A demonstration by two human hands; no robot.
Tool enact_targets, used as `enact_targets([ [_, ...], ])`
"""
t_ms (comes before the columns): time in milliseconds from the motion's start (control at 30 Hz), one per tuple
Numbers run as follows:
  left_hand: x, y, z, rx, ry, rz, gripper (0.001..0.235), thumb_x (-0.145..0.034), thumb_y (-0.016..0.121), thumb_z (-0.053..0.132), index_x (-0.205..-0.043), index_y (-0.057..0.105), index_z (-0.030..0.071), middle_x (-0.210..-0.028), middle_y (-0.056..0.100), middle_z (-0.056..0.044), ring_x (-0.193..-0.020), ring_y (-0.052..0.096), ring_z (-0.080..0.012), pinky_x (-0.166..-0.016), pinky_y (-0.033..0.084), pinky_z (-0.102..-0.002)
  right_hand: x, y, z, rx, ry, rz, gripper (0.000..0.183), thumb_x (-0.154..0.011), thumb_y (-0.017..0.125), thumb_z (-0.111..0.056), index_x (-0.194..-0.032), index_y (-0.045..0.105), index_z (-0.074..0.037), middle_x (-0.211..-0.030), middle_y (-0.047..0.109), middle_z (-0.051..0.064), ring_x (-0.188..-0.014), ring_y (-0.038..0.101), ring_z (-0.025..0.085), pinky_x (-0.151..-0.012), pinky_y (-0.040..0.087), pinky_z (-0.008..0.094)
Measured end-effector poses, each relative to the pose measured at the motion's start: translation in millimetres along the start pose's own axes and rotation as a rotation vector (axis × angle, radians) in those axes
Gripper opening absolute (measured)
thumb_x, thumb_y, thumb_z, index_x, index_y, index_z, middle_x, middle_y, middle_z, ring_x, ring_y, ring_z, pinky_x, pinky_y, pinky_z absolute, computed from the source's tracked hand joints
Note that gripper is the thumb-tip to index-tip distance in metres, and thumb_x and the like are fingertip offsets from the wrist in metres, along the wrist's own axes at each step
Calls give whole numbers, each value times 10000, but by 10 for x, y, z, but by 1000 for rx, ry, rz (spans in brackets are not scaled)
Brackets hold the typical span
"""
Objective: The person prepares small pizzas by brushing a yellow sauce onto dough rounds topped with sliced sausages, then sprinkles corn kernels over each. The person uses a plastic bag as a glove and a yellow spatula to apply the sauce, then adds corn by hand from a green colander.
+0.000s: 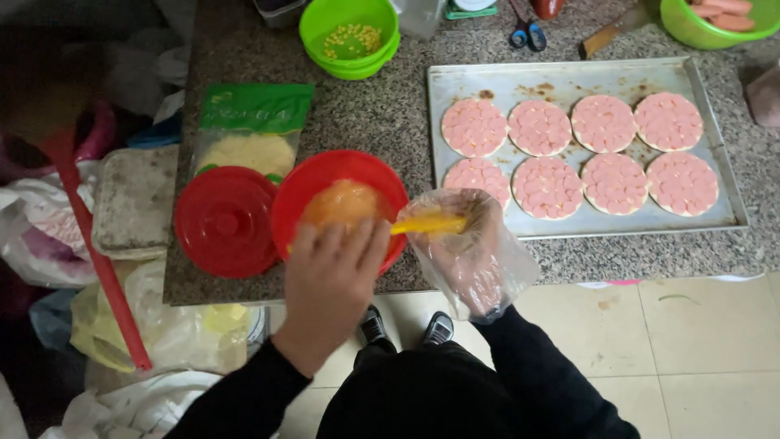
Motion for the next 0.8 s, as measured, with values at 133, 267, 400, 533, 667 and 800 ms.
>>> enact_targets([
  [133, 27, -226, 210, -202, 158, 45, 339, -1145, 535, 126, -1355, 801, 118, -1279, 763, -107, -1052, 690, -308, -840, 471, -399, 29, -52, -101, 69, -44, 96, 817, -814, 1007, -332, -1363, 495, -7, -1184, 675, 200, -1059, 735, 321, -931, 630, 450],
  [267, 69, -348, 128, -274, 274, -71, 356, -1181, 518, 170, -1421, 768, 88, -1303, 771, -93, -1070, 690, -267, -871, 492, -374, -25, -98, -139, -3, 80, 85, 824, -769, 1002, -329, -1348, 495, -33, -1216, 697, 155, -1060, 752, 237, -948, 639, 358],
  [400, 35, -490, -172, -235, 302, -78, 334, -1178, 564, 181, -1421, 770, 79, -1330, 772, -101, -990, 660, -267, -718, 411, -372, -57, -191, 62, 48, 64, 48, 869, -798, 974, -430, -1374, 459, -32, -1261, 660, 161, -996, 771, 255, -911, 625, 382],
  [533, -32, -634, -586, -355, 138, -56, 234, -1116, 789, 207, -1348, 807, 178, -1156, 777, 6, -910, 626, -190, -820, 400, -391, -90, -277, 84, 55, -17, 50, 738, -892, 915, -220, -1389, 413, -7, -1320, 631, 197, -1124, 767, 326, -1006, 679, 418],
  [667, -50, -602, -827, -377, -88, -104, 325, -974, 748, 84, -1265, 851, 184, -1013, 635, -56, -859, 589, -280, -886, 419, -446, -76, -353, -44, 161, 83, 86, 865, -886, 857, -496, -1404, 413, 36, -1318, 648, 224, -1182, 739, 353, -980, 682, 439],
  [800, -18, -14, -781, -318, -264, -430, 204, -1009, 666, 300, -1024, 857, 228, -950, 784, -33, -943, 730, -294, -896, 456, -504, 10, -362, -49, 98, 40, 87, 767, -905, 882, -398, -1401, 444, -9, -1336, 619, 190, -1258, 696, 312, -1059, 661, 441],
])
Point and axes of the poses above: each hand's wrist, its own x-axis away from the middle knuckle, its own y-axis out of the palm, z = x × y, the point moved 1 cm from there along -x, towards the middle knuckle
